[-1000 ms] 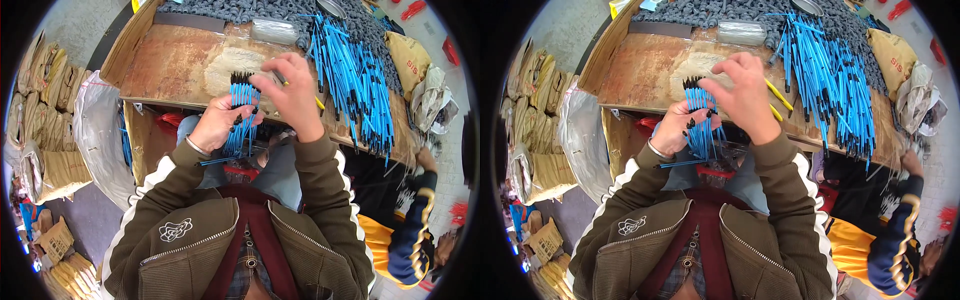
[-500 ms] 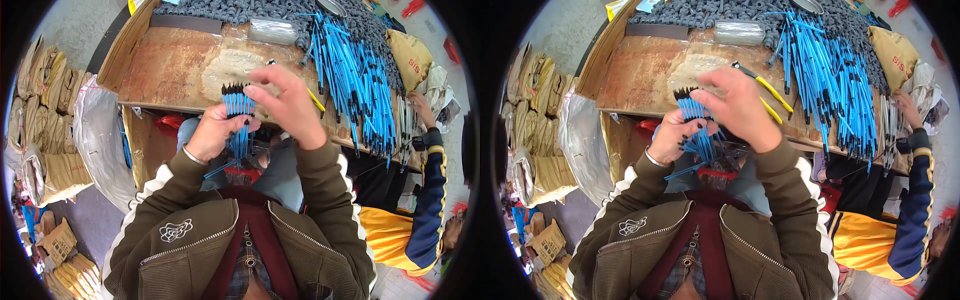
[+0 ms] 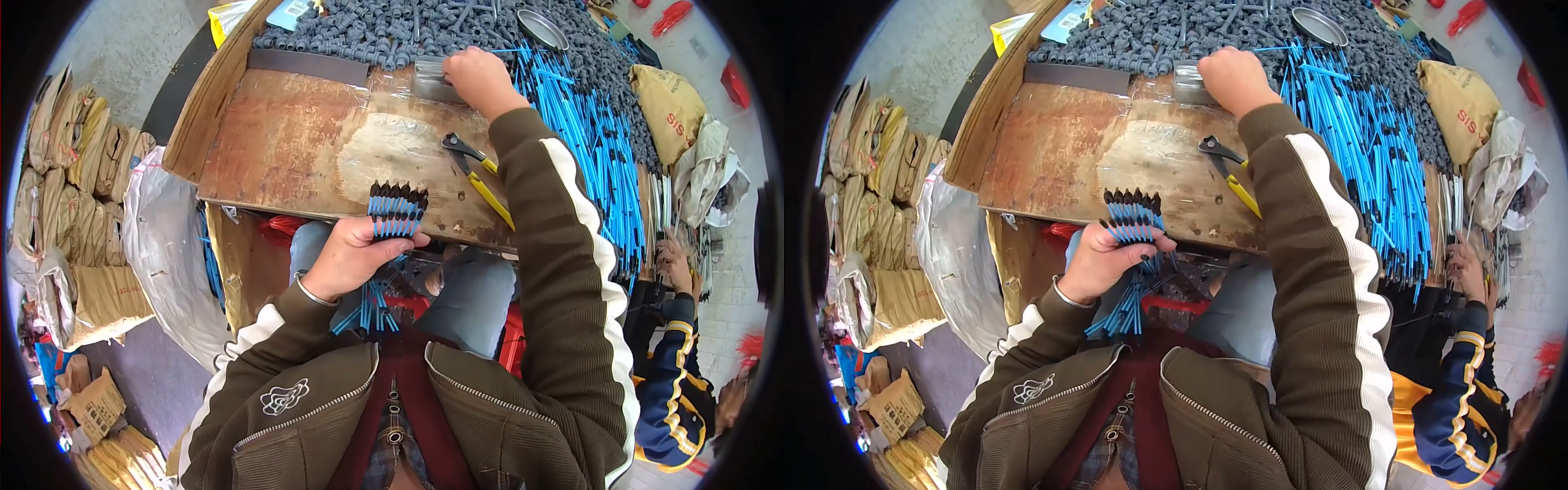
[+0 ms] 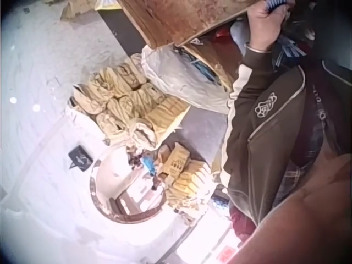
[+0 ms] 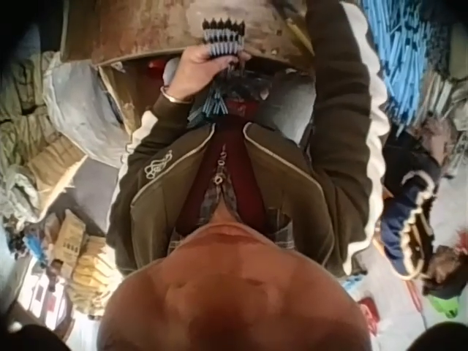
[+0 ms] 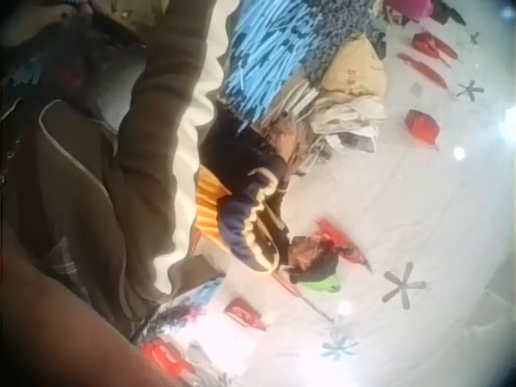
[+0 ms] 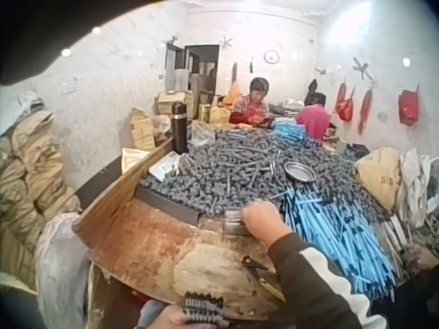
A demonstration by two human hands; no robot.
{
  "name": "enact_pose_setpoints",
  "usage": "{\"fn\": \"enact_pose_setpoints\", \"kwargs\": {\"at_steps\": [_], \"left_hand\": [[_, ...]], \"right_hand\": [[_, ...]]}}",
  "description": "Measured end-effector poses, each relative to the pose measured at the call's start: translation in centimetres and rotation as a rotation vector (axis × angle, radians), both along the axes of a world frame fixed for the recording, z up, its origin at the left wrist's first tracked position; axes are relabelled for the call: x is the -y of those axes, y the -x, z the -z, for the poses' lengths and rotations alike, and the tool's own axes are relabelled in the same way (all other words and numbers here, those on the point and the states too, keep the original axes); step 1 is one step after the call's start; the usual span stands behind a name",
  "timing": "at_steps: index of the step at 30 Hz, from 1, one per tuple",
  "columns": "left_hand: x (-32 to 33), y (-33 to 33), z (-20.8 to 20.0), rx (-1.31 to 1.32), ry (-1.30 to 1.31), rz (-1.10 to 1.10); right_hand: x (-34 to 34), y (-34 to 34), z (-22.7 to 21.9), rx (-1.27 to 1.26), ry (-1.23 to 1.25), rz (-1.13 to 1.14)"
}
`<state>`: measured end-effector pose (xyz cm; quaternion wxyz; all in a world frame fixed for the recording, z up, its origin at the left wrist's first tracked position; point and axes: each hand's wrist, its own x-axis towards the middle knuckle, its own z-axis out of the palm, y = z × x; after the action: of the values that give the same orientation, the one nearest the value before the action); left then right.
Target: The person gathers umbrella ribs, threads a wire through their ends by hand, fits them into a circular plastic hub, and tightens the wire around the hub using pliers.
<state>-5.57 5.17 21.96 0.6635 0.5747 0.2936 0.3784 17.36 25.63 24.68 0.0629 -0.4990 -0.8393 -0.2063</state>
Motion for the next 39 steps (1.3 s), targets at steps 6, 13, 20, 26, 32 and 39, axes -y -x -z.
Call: {"fn": "enact_pose_setpoints", "kwargs": {"at_steps": [6, 13, 20, 26, 32, 39], "left_hand": [[-0.3, -0.4, 0.0, 0.148, 0.258, -0.021], [-0.3, -1.1, 0.3, 0.232, 0.419, -0.045], [-0.4, -1.4, 0.6, 0.176, 0.542, -0.076], [-1.0, -1.7, -0.1, 0.200, 0.580, -0.042], [-1.1, -1.2, 0.4, 0.250, 0.585, -0.047], [-0.7, -1.5, -0.1, 0.257, 0.550, -0.069]], "right_hand": [[0.6, -0.8, -0.4, 0.026, -0.197, -0.087], [1.4, -0.8, -0.2, -0.275, -0.028, 0.100], [0.7, -1.0, 0.2, -0.013, -0.085, -0.039], [2.3, -1.6, -0.6, -0.241, -0.287, -0.080], [15.6, 3.6, -4.6, -1.344, 0.406, -0.094], [20.4, 4.2, -3.0, -0.840, 0.018, -0.073]]}}
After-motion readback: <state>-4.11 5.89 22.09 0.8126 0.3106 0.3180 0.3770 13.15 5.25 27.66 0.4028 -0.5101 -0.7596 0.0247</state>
